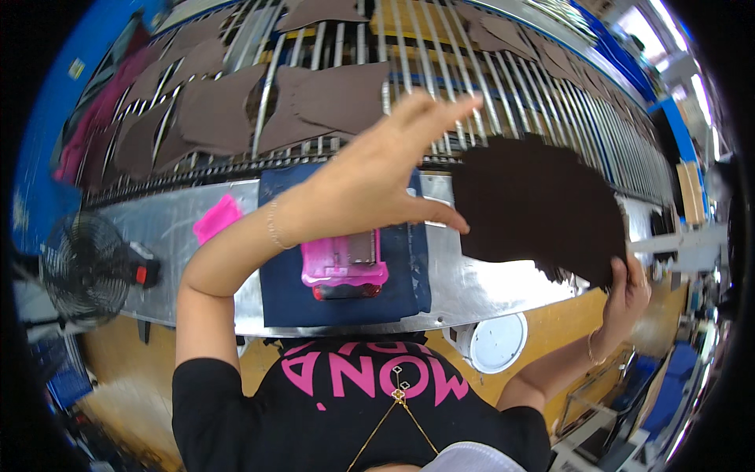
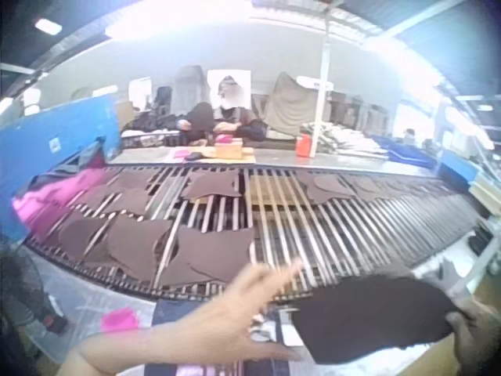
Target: The person repeatedly picks up brown fabric pieces from a stack and places them onto a moving conveyor belt. The person handles the pieces one at a time, aligning them on the belt as it moves. The task continues throughout the clip with consistent placement of fabric pieces.
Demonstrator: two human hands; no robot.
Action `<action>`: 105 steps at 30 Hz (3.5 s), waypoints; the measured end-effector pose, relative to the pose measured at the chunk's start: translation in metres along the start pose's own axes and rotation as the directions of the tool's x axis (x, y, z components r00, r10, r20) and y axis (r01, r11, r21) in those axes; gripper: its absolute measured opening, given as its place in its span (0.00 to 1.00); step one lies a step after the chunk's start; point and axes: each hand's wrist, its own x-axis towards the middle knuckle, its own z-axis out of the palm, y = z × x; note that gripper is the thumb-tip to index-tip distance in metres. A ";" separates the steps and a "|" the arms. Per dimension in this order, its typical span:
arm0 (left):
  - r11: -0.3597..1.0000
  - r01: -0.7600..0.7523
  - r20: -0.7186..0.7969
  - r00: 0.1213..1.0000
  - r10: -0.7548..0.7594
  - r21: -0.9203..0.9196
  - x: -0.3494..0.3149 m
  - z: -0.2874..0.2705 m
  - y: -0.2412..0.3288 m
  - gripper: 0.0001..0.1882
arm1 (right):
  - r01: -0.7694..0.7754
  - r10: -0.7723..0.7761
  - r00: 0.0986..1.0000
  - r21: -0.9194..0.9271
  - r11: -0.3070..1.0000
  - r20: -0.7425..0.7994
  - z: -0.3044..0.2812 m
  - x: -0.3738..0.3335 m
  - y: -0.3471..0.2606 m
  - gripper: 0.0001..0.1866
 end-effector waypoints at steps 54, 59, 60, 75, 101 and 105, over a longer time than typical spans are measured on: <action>0.806 0.350 -0.177 0.860 -0.478 -0.477 -0.042 -0.071 -0.062 0.18 | -0.102 0.109 0.993 0.831 0.546 0.050 0.161 0.029 -0.101 0.10; 0.896 0.390 -0.456 0.772 -0.443 -0.211 -0.114 -0.132 -0.032 0.11 | -0.034 -0.238 0.945 0.794 0.607 0.223 0.194 0.004 -0.122 0.09; 0.892 0.419 -0.484 0.752 -0.447 -0.172 -0.130 -0.140 -0.019 0.11 | -0.099 -0.248 0.919 0.788 0.608 0.307 0.199 -0.002 -0.131 0.08; 0.807 0.581 -0.450 0.697 -0.559 -0.103 -0.198 -0.089 -0.018 0.08 | 0.149 -0.375 0.881 0.581 0.800 0.290 0.204 -0.037 -0.084 0.07; 0.907 0.363 -0.198 0.925 -0.324 0.213 -0.085 -0.026 -0.009 0.16 | -0.290 0.259 0.955 0.647 0.706 0.145 0.186 0.056 0.101 0.20; 0.826 0.554 -0.337 0.801 -0.494 0.103 -0.118 -0.052 0.001 0.19 | -0.347 0.223 0.936 0.620 0.703 0.272 0.265 0.112 0.151 0.24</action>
